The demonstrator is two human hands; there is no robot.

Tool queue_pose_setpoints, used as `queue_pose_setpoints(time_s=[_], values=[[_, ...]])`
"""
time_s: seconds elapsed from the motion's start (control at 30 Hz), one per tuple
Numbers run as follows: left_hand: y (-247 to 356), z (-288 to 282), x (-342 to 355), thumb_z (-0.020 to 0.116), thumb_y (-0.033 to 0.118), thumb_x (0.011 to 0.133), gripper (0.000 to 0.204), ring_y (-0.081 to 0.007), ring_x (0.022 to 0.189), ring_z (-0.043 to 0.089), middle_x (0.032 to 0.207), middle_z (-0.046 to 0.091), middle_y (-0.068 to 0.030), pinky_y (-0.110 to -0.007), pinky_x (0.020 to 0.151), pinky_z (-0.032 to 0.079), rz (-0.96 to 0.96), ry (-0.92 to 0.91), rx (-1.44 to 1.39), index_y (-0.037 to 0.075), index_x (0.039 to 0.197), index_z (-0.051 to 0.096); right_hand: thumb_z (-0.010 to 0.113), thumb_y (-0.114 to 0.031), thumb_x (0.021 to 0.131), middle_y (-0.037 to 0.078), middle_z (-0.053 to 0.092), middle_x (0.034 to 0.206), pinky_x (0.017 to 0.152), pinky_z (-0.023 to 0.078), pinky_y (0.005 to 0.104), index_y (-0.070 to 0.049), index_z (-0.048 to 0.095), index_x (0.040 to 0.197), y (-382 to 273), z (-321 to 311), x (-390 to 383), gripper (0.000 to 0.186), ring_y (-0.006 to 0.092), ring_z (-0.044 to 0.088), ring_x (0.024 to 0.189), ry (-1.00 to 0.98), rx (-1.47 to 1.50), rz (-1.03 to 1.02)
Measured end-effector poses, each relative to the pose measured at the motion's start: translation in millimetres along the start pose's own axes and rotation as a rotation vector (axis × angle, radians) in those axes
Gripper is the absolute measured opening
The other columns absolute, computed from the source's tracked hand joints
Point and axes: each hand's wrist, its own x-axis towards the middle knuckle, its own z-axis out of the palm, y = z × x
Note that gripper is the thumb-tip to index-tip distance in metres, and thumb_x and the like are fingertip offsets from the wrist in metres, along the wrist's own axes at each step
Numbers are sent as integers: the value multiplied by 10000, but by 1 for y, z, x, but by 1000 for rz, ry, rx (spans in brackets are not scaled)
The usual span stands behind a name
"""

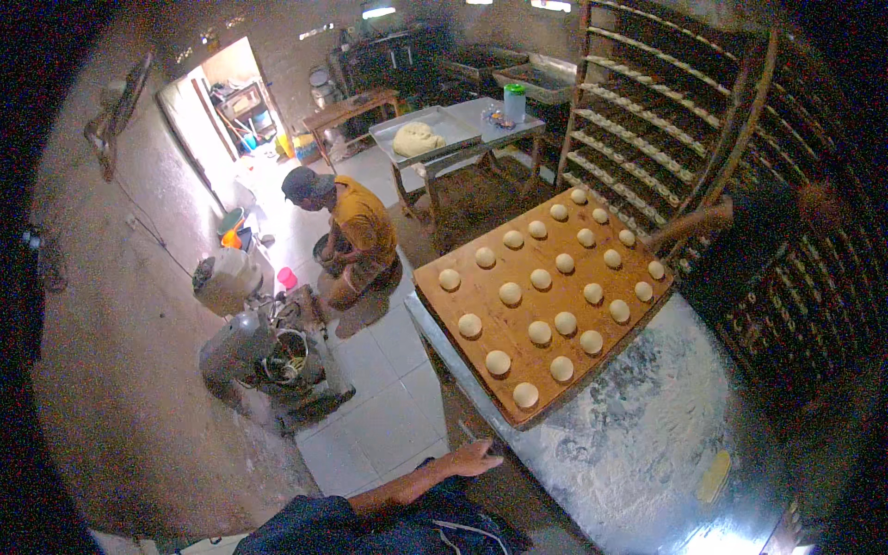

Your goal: The person shapes small dough pieces into rings by hand, placing them on a wooden board. Two coworkers assist by arranging the shaped dough on the board and nearby racks.

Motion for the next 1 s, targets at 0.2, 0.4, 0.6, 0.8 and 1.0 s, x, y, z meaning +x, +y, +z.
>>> queue_pose_setpoints(time_s=[0.2, 0.4, 0.6, 0.8, 1.0], values=[[-13, -23, 11, 573, 567, 851, 922, -413, 1275, 439, 1369, 408, -335, -411, 1053, 368, -116, 261, -81, -127, 1378, 270, 449, -371, 946, 125, 632, 973, 634, 510, 388, -106, 603, 1115, -6, 0, 0, 351, 252, 623, 800, 27, -9, 9], [-3, -20, 23, 584, 652, 804, 1085, -424, 1279, 432, 1350, 394, -377, -416, 1051, 368, -133, 359, -149, -166, 1374, 157, 441, -397, 947, 114, 639, 928, 597, 509, 378, -109, 621, 1072, 17, 7, -7, 361, 242, 627, 748, 69, -31, -7], [10, -32, 26, 585, 660, 802, 1091, -438, 1248, 457, 1306, 428, -392, -421, 1024, 392, -86, 302, -121, -188, 1349, 170, 433, -422, 949, 103, 647, 884, 560, 508, 367, -113, 639, 1028, 102, 52, -11, 380, 232, 631, 696, 306, -263, -222], [7, -39, 13, 586, 647, 809, 1102, -439, 1291, 405, 1353, 364, -405, -426, 1064, 340, -49, 306, -77, -221, 1347, 172, 470, -372, 936, 123, 596, 1144, 706, 511, 463, -119, 572, 1230, 60, 41, -9, 401, 259, 627, 923, -223, -43, 364], [21, -33, 19, 580, 624, 829, 1143, -447, 1350, 306, 1403, 276, -417, -399, 1114, 269, -189, 226, -36, -240, 1371, 64, 498, -367, 923, 161, 639, 871, 648, 451, 461, -116, 642, 1059, 44, 12, -31, 320, 345, 608, 778, 39, 232, 525]])
